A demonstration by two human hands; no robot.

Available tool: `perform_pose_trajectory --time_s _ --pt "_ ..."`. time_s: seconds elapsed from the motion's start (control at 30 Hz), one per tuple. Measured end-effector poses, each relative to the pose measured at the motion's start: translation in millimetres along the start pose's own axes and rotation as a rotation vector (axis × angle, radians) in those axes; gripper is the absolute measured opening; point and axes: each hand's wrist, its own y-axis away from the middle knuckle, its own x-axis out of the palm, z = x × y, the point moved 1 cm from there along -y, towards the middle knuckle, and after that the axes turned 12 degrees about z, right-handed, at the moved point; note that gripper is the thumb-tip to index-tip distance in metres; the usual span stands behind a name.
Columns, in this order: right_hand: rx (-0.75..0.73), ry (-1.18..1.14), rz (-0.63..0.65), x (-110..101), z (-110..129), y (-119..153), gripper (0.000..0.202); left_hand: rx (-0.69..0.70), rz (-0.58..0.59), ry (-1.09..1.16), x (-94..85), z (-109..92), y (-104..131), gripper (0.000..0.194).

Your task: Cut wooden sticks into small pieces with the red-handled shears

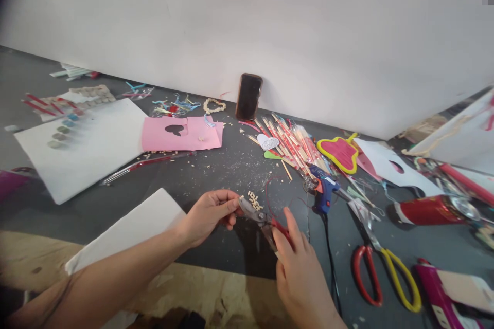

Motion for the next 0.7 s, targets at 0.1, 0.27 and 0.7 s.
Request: perform_pose_trajectory --time_s 0.1,0.27,0.7 --pt "0.001 0.106 -0.056 -6 4 0 0.045 0.011 0.012 -0.020 -0.5 1 -1 0.025" --pt "-0.015 0.164 -0.093 -10 6 -2 0.043 0.009 0.017 -0.050 -0.6 0 0 0.027" --pt "0.064 0.071 -0.034 1 -2 -7 0.047 0.036 0.090 -0.140 0.2 1 5 0.028"
